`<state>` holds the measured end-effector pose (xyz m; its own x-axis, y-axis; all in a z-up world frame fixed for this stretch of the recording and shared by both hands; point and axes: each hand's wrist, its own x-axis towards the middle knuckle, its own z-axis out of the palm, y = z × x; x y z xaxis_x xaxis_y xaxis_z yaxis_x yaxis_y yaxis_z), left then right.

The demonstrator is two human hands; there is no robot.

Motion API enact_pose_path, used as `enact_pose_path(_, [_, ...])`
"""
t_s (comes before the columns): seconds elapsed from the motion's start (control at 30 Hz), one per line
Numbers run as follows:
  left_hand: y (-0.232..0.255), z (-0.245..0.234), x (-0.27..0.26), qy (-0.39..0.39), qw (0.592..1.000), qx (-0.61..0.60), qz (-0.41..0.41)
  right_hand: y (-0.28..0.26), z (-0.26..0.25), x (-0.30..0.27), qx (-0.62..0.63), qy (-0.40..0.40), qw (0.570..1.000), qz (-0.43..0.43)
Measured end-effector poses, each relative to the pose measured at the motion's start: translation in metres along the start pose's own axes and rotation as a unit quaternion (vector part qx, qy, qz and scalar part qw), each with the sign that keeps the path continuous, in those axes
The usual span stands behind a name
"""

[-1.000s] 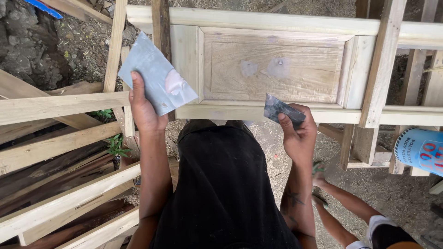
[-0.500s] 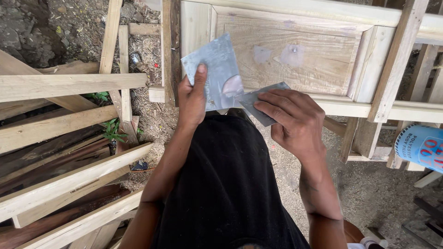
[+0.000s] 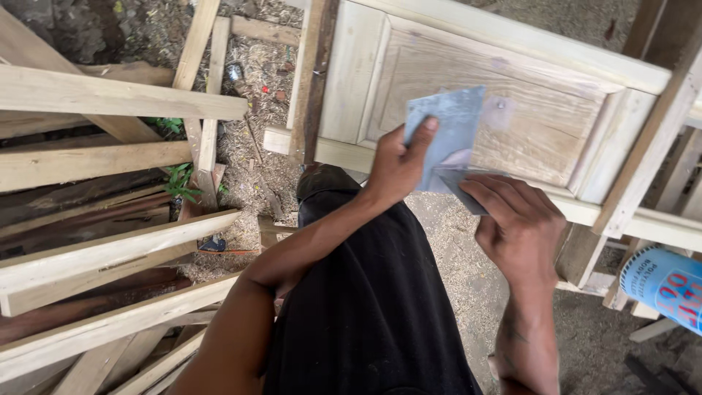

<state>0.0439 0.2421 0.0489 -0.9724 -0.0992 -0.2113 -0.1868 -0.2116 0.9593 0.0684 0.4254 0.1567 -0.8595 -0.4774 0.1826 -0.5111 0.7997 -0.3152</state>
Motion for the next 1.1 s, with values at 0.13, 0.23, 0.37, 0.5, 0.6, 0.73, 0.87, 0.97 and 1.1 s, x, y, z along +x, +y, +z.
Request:
enact_pose_path(0.13, [-0.01,0.022,0.01,0.008,1.0,-0.017,-0.002,0.024,0.005,-0.026,0.021,-0.03,0.999,0.007])
enact_pose_path(0.23, [-0.014,0.032,0.036,0.044,0.997,-0.041,-0.042,0.051,0.014,-0.052,0.061,-0.101,0.989,0.088])
enact_pose_path(0.37, [-0.02,0.036,0.072,0.032,0.989,-0.142,-0.023,0.077,0.026,-0.076,0.257,0.068,0.958,0.107])
enact_pose_path(0.5, [-0.036,0.055,0.058,-0.054,0.969,-0.227,-0.084,0.099,0.041,-0.07,0.414,0.4,0.815,-0.057])
enact_pose_path(0.6, [-0.034,0.072,0.048,-0.082,0.949,-0.294,-0.074,0.089,0.065,-0.061,0.328,0.478,0.813,-0.053])
enact_pose_path(0.73, [-0.013,0.077,0.036,-0.075,0.953,-0.29,-0.051,0.078,0.082,-0.05,0.336,0.438,0.824,-0.127])
enact_pose_path(0.87, [0.003,0.068,0.023,-0.059,0.95,-0.297,-0.074,0.067,0.079,-0.047,0.301,0.432,0.841,-0.125])
enact_pose_path(0.97, [0.004,0.057,0.017,-0.055,0.947,-0.302,-0.098,0.054,0.085,-0.045,0.307,0.44,0.837,-0.111])
enact_pose_path(1.1, [0.015,0.038,0.013,-0.072,0.94,-0.329,-0.053,0.046,0.089,-0.04,0.294,0.452,0.841,-0.04])
